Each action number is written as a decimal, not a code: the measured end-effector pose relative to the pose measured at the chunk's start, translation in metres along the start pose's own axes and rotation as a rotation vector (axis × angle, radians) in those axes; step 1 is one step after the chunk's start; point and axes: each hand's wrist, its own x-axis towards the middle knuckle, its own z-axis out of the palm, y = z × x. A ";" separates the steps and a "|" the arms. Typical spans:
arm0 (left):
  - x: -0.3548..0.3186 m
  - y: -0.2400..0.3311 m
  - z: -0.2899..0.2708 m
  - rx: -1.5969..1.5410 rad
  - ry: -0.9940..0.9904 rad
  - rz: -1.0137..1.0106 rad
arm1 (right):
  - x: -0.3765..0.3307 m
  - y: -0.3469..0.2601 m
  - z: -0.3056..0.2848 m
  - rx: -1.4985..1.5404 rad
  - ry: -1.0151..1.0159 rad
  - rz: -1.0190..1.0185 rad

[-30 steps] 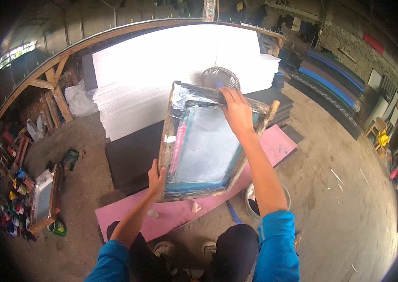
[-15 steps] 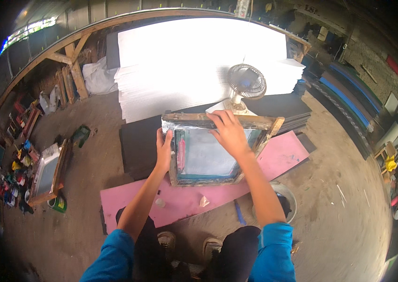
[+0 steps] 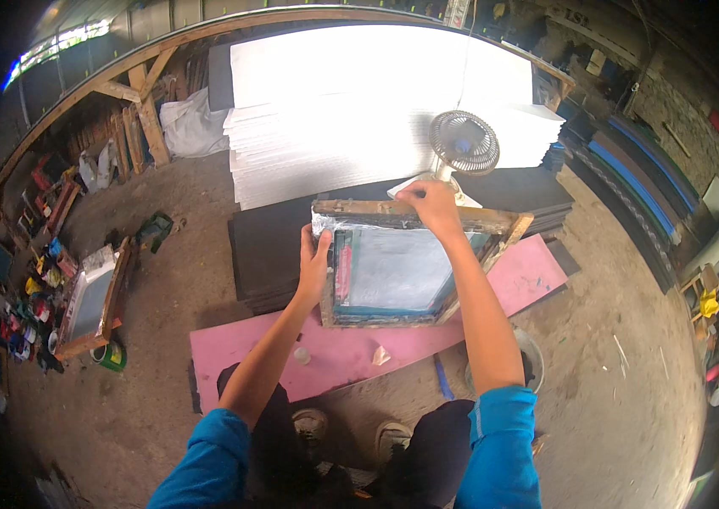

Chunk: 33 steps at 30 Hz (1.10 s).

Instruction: The person carries a screen printing frame to a workbench, then repeatedly wipes the mesh surface with a cloth and a small bottle, focusing on the same frame throughout the clip. The person also removes a plastic film from the frame edges and dips the cloth into a bucket of dark liquid during the cleaning.

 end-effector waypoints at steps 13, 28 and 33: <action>0.006 -0.005 0.009 0.126 0.052 -0.100 | 0.007 0.015 -0.041 -0.047 0.369 0.145; -0.037 -0.131 -0.061 1.077 0.006 -0.157 | -0.123 0.279 0.094 -0.078 0.098 0.464; -0.017 -0.154 -0.090 1.146 -0.169 -0.010 | -0.109 0.311 0.147 -0.021 0.149 0.404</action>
